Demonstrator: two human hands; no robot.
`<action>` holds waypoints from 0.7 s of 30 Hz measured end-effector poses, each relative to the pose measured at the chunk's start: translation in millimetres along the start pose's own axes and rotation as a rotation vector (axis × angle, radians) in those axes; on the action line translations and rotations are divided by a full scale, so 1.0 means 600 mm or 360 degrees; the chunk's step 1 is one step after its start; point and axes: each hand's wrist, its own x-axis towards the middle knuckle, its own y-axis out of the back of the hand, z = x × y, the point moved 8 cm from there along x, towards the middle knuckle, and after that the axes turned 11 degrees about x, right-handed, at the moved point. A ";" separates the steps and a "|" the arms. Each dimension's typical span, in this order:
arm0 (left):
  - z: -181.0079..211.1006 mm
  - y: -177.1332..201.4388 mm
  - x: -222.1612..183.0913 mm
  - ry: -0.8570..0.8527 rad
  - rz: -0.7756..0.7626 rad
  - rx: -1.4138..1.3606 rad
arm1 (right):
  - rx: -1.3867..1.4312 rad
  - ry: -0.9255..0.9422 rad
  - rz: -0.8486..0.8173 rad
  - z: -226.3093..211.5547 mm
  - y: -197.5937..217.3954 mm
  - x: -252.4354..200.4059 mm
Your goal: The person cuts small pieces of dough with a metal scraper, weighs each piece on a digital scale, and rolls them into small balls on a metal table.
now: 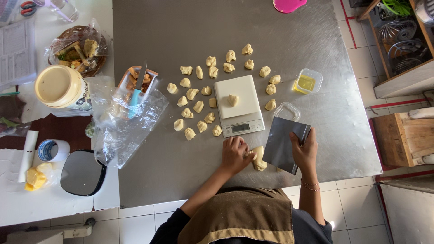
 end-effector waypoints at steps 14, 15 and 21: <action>-0.204 0.037 0.210 0.0115 0.0406 -0.0215 | -0.0271 0.0269 -0.0278 -0.103 -0.178 0.044; -0.205 0.034 0.211 0.0116 0.0413 -0.0215 | -0.0273 0.0275 -0.0280 -0.116 -0.200 0.054; -0.214 0.043 0.161 0.0515 0.0471 -0.0298 | -0.0685 0.0710 -0.0489 -0.186 -0.332 0.084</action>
